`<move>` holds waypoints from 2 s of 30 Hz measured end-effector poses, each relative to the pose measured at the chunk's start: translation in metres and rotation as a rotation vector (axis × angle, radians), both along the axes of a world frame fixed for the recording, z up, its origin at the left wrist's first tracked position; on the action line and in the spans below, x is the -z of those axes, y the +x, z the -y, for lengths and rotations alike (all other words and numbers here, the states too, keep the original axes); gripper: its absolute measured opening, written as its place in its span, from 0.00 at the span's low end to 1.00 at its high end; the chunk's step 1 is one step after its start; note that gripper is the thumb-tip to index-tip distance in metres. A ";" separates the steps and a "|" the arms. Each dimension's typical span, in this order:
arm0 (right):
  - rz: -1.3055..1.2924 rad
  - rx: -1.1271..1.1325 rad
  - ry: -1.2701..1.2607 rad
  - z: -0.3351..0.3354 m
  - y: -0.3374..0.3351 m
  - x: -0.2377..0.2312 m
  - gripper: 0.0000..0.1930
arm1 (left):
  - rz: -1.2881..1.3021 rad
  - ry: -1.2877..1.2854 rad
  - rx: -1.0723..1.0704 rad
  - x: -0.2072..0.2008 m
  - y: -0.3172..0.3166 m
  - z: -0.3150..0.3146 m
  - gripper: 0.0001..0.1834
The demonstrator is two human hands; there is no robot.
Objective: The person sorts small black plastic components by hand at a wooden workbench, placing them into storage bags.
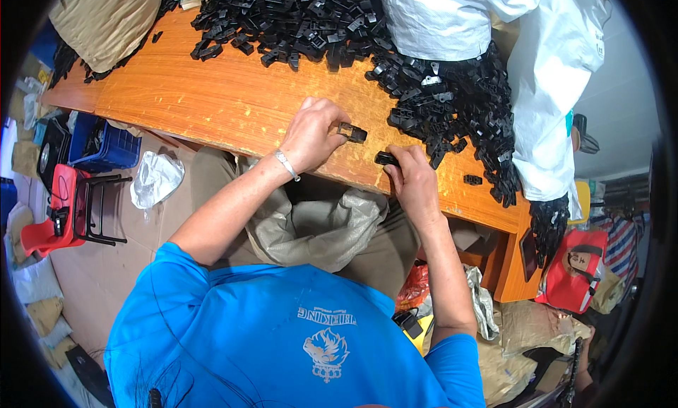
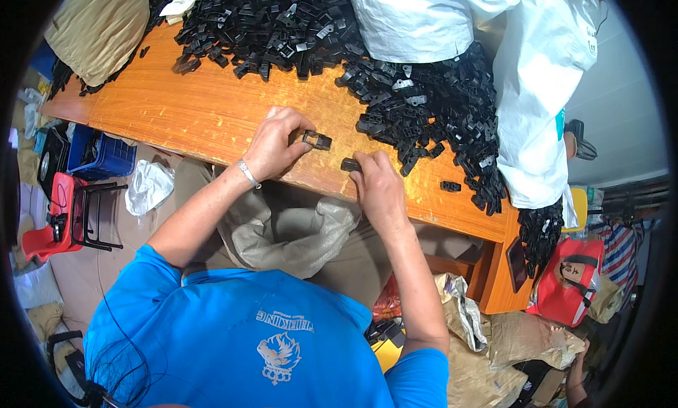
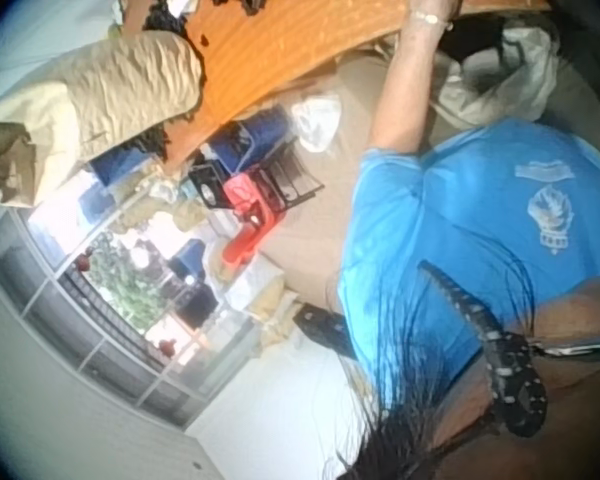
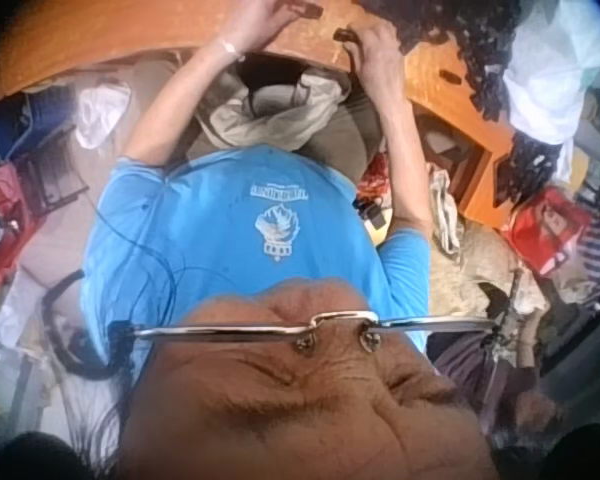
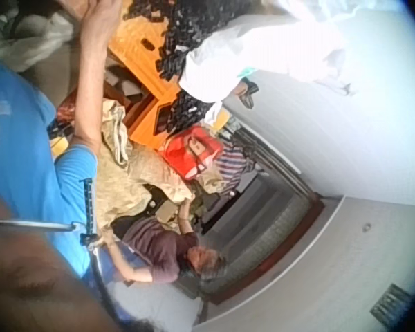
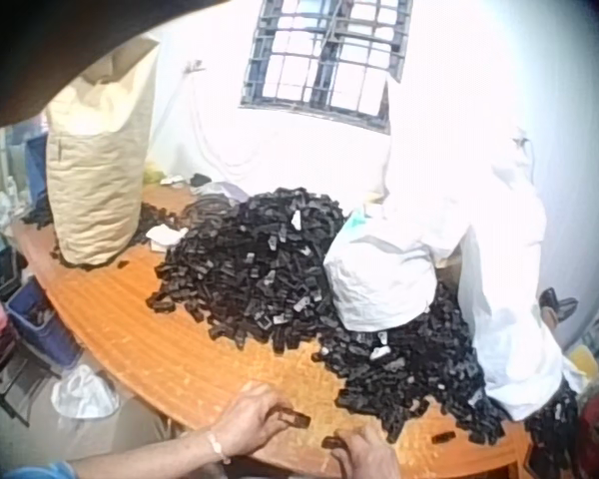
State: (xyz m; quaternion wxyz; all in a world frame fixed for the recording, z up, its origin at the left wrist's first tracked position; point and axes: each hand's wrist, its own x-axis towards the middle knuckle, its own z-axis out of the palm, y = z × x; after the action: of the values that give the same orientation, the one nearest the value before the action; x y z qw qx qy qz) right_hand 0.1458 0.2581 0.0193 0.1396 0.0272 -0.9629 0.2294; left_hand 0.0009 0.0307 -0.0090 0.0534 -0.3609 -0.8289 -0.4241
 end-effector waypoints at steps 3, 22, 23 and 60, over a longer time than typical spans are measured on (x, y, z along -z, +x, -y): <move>0.014 -0.025 0.039 0.004 -0.005 -0.004 0.18 | 0.031 -0.014 -0.003 -0.003 0.001 0.001 0.16; -0.045 -0.080 0.115 0.047 -0.063 -0.007 0.12 | 0.023 0.028 0.152 -0.001 -0.014 0.005 0.12; -0.039 -0.084 0.122 0.048 -0.062 -0.006 0.13 | 0.074 -0.040 0.125 -0.006 -0.016 0.006 0.11; -0.321 -0.006 0.169 -0.030 -0.059 -0.017 0.18 | -0.313 -0.045 -0.323 0.000 -0.078 0.034 0.15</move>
State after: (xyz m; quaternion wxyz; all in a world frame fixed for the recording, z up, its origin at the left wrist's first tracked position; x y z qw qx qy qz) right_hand 0.0867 0.2877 0.0365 0.2880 0.0782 -0.9440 0.1407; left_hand -0.0770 -0.0037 -0.0088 0.2407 -0.2861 -0.8666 -0.3305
